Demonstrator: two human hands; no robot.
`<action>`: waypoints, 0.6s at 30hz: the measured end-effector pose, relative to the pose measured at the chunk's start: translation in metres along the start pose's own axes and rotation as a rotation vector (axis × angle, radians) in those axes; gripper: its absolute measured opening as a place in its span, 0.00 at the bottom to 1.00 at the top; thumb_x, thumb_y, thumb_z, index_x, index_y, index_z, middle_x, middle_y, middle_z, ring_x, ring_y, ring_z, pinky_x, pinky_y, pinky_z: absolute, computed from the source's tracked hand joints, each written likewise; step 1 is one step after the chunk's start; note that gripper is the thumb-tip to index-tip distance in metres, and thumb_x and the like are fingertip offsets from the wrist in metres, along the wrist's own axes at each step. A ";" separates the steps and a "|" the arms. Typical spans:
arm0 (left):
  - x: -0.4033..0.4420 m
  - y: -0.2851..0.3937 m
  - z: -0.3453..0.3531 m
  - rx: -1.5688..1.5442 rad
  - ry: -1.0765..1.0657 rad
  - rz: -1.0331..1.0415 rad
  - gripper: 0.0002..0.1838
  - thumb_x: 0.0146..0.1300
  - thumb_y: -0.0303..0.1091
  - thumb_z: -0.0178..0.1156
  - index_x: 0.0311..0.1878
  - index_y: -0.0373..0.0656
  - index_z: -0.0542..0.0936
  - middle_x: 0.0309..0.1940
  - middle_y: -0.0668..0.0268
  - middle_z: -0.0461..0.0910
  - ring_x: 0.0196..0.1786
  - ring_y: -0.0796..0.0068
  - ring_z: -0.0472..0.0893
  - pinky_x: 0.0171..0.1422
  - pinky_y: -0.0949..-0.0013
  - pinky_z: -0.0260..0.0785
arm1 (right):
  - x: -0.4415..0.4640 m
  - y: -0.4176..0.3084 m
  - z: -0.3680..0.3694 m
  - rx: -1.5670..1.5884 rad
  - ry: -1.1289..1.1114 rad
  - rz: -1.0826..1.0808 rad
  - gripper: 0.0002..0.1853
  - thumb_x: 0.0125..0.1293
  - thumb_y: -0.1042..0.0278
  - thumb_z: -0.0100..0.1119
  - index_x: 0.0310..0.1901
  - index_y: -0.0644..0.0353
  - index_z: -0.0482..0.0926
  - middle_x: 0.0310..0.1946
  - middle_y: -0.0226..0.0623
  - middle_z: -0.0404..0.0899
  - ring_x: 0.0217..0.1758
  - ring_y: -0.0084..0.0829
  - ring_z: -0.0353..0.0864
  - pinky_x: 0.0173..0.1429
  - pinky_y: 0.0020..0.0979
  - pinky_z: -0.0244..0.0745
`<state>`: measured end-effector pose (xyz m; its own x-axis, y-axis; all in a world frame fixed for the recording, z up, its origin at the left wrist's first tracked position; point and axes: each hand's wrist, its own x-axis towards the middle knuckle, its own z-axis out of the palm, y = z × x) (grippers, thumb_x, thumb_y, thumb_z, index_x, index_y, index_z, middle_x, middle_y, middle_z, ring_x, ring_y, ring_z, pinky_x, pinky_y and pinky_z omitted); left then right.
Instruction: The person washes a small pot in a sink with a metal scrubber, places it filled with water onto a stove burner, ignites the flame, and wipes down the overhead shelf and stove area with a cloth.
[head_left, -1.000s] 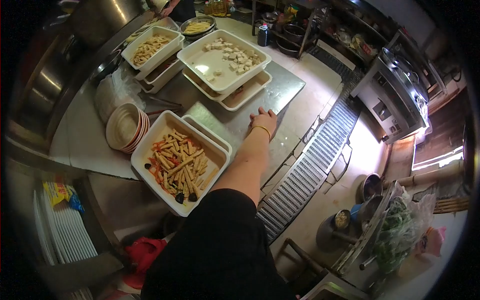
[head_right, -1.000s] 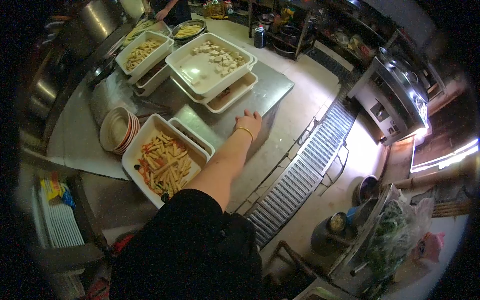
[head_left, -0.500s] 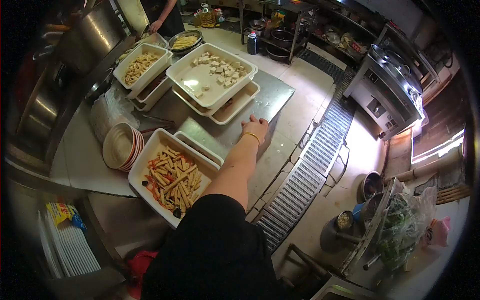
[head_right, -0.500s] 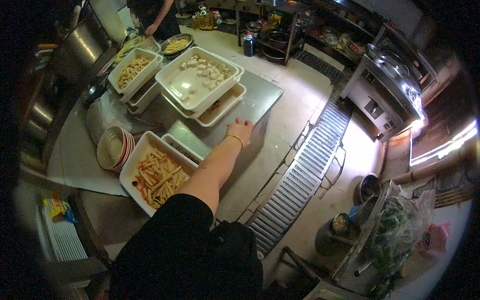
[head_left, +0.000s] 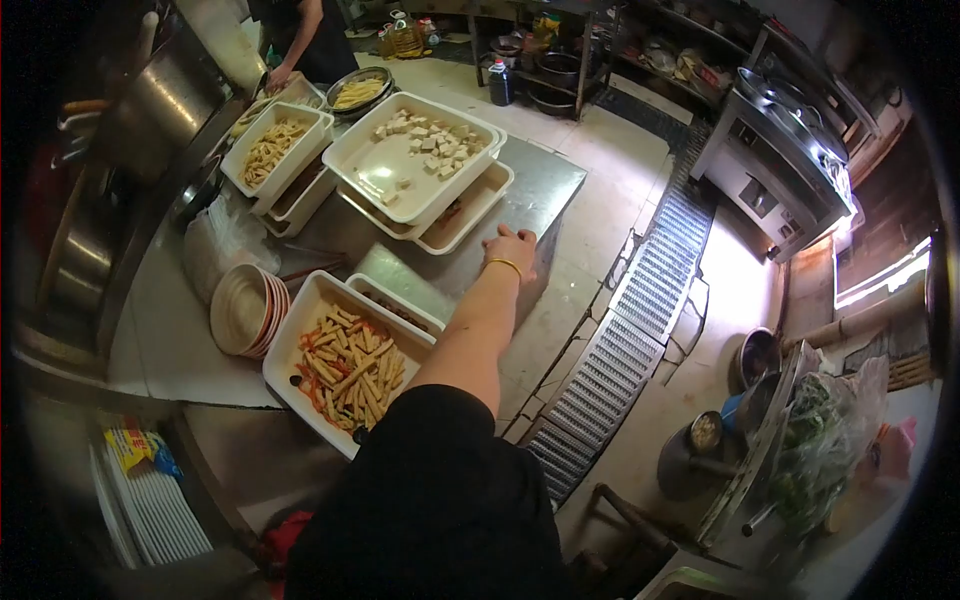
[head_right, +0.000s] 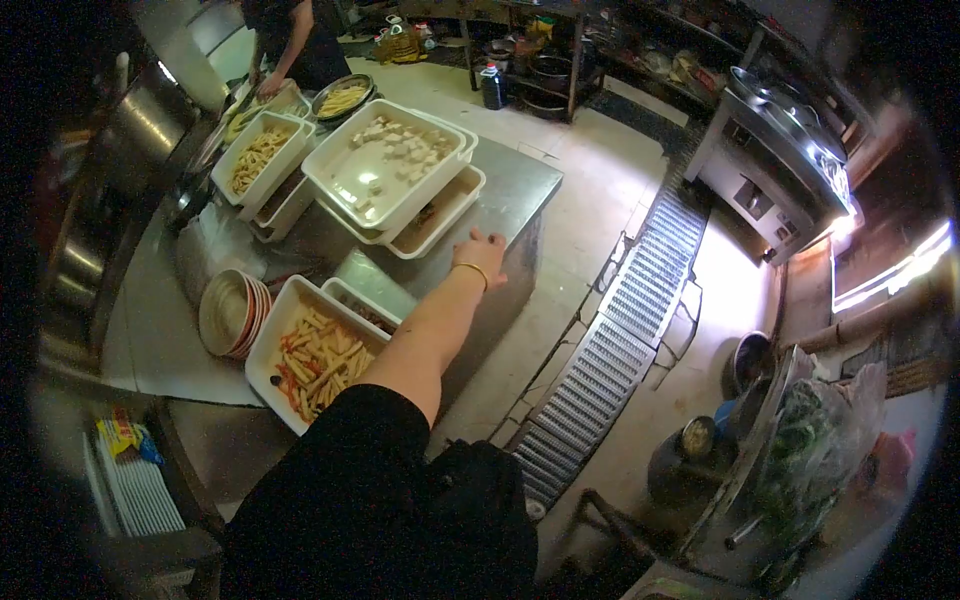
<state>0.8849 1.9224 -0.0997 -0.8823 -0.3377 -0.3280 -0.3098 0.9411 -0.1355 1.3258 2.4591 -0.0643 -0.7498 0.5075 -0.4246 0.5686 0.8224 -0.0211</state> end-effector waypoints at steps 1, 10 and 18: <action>0.000 0.000 -0.002 -0.012 -0.013 -0.010 0.44 0.53 0.56 0.63 0.65 0.40 0.58 0.63 0.38 0.60 0.61 0.48 0.71 0.57 0.52 0.69 | -0.002 -0.006 -0.007 0.002 -0.003 0.006 0.34 0.62 0.56 0.57 0.63 0.71 0.60 0.53 0.56 0.71 0.55 0.49 0.71 0.59 0.43 0.67; -0.028 0.006 -0.028 0.005 0.016 -0.032 0.49 0.49 0.60 0.64 0.67 0.42 0.56 0.67 0.45 0.56 0.66 0.47 0.65 0.61 0.54 0.66 | -0.010 -0.034 -0.039 0.047 0.028 0.084 0.34 0.62 0.56 0.57 0.62 0.71 0.61 0.53 0.55 0.71 0.54 0.49 0.72 0.58 0.43 0.68; -0.006 -0.006 0.008 -0.086 0.091 -0.013 0.43 0.46 0.58 0.66 0.63 0.46 0.66 0.63 0.52 0.65 0.65 0.52 0.67 0.66 0.51 0.61 | -0.003 0.004 -0.004 0.151 0.425 0.057 0.27 0.55 0.59 0.60 0.52 0.69 0.70 0.41 0.53 0.76 0.46 0.50 0.75 0.56 0.45 0.67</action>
<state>0.8948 1.9191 -0.1045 -0.9052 -0.3505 -0.2404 -0.3472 0.9360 -0.0575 1.3287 2.4619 -0.0592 -0.7701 0.6376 -0.0203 0.6326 0.7592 -0.1531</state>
